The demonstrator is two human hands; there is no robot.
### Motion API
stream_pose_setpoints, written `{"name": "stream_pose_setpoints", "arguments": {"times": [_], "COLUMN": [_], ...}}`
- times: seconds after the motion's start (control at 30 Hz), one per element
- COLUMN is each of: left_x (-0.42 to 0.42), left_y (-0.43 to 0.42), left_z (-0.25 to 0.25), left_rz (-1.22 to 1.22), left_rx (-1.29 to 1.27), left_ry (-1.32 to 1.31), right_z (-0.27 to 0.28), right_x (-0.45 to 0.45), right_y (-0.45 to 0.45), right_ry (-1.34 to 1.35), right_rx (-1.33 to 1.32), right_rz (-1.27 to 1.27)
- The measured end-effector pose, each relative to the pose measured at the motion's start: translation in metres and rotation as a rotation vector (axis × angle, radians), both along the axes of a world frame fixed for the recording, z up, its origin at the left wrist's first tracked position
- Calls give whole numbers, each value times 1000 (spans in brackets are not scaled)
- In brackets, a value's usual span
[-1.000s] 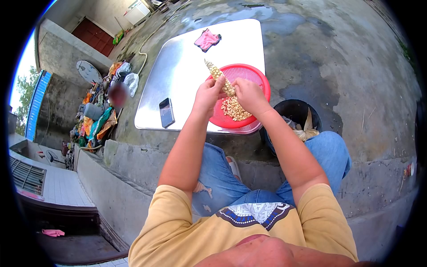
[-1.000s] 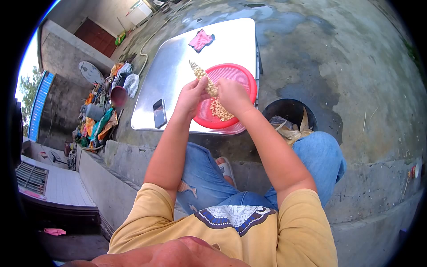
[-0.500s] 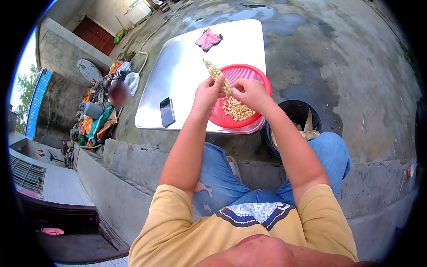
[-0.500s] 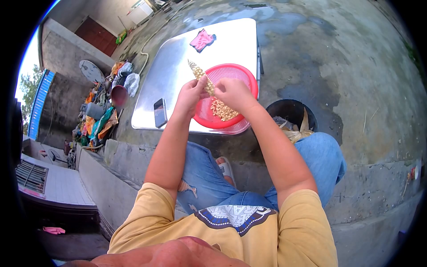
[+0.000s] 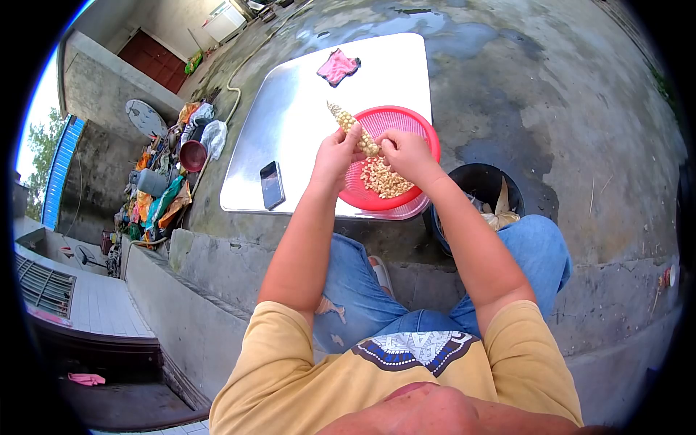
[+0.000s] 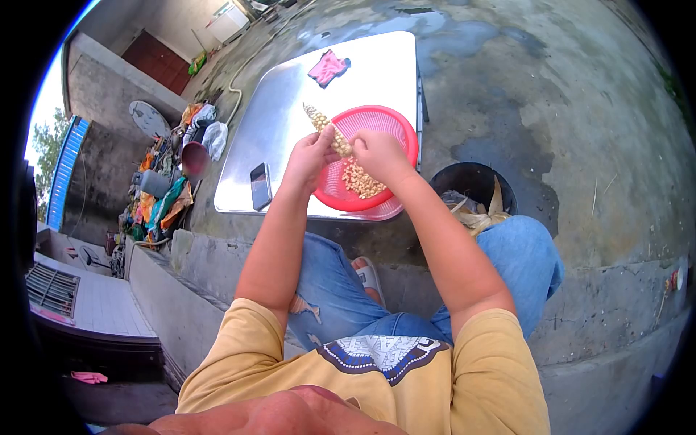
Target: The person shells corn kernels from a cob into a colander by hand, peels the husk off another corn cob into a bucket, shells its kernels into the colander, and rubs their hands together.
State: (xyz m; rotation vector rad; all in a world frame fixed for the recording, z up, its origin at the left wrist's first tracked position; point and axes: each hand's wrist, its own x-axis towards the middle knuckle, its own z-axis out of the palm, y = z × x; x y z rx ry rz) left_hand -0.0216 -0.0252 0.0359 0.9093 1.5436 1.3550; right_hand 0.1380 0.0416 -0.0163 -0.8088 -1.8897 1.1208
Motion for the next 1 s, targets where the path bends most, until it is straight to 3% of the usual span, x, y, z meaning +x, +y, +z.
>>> {"name": "stream_pose_setpoints", "arguments": {"times": [0.17, 0.57, 1.0], "left_x": [-10, -2, -4], "left_y": [5, 4, 4], "left_z": [-8, -9, -5], "left_rz": [34, 57, 58], "left_rx": [23, 54, 61], "left_ry": [-79, -93, -168], "right_z": [24, 10, 8], "right_x": [12, -1, 3], "right_y": [-5, -13, -6], "right_ry": [-83, -95, -8], "right_rx": [-35, 165, 185], "right_rz": [36, -73, -62]}}
